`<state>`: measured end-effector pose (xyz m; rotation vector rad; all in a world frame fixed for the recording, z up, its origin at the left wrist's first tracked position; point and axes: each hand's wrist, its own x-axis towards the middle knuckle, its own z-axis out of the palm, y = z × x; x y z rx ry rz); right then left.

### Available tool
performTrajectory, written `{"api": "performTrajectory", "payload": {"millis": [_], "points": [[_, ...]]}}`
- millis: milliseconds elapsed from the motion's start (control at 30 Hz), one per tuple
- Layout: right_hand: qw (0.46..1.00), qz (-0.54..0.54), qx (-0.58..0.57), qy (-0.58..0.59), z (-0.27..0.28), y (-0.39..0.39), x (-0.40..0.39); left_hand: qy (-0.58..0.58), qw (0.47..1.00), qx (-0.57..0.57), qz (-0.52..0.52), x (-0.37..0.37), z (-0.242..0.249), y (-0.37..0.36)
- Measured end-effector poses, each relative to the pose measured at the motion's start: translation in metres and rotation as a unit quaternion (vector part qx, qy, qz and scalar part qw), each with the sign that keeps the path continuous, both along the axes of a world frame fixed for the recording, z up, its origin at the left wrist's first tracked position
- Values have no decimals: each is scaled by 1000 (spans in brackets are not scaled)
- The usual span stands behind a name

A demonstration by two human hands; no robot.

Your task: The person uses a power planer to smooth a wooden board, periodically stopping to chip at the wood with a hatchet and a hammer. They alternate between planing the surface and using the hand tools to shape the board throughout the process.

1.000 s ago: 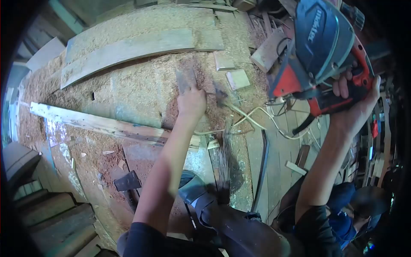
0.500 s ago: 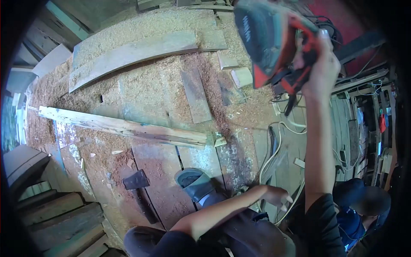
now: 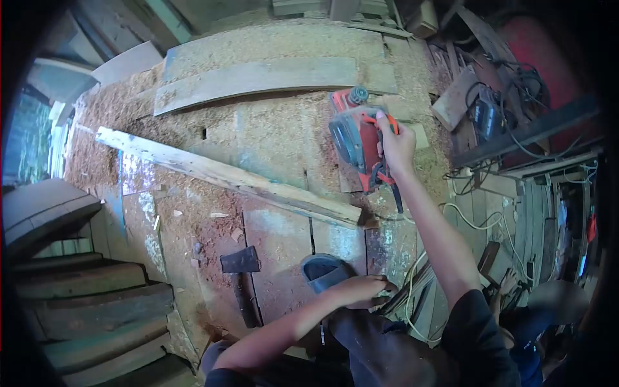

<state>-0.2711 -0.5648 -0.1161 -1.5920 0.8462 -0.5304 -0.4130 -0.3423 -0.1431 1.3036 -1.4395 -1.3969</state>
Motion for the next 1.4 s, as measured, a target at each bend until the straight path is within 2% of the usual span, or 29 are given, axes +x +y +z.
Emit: {"api": "performTrajectory", "payload": {"millis": [100,167,267,367,400,433,467,500,533,567,600,633,667,700,767,833,900,1067,1233,1300,1333,1400], "points": [[1000,9,-3,19,-29,9,4,-65,996,30,51,29,8,37],[997,18,-40,58,-40,13,4,-62,993,59,82,47,11,60],[993,43,-78,81,-43,12,3,-59,973,54,216,88,25,91],[987,92,-78,110,-25,10,3,-64,927,31,368,118,32,123],[961,117,-211,136,-23,9,6,-34,904,42,424,124,25,137],[961,120,-209,136,-23,11,3,-2,876,53,479,128,16,150],[912,79,-385,114,-6,23,-1,46,848,67,523,134,14,161],[832,35,-547,86,5,36,-6,94,816,80,565,142,17,167],[833,38,-546,84,9,49,-11,104,796,76,592,148,23,174],[852,149,-500,34,12,62,-17,102,794,75,595,151,21,180],[856,258,-447,-15,15,76,-24,155,733,79,658,154,15,187],[848,311,-428,23,15,96,-31,207,664,80,714,157,7,194],[835,363,-409,61,13,111,-38,225,644,72,728,159,-3,202],[832,368,-411,58,-1,118,-46,226,639,69,732,160,-6,204],[780,389,-484,74,-39,129,-59,226,583,48,779,162,-8,205],[800,382,-458,63,-47,134,-71,229,570,49,788,164,-10,206],[816,380,-432,48,-49,137,-72,271,512,43,814,165,-17,202],[773,387,-497,68,-44,141,-75,280,500,57,818,163,-20,180],[780,420,-461,49,-50,152,-82,275,484,63,829,166,-35,169],[789,420,-445,52,-51,157,-85,333,529,44,780,168,-30,168],[798,430,-420,49,-49,159,-86,332,529,46,780,168,-28,165],[805,441,-395,41,-49,162,-88,258,458,65,848,167,-11,151]]}}
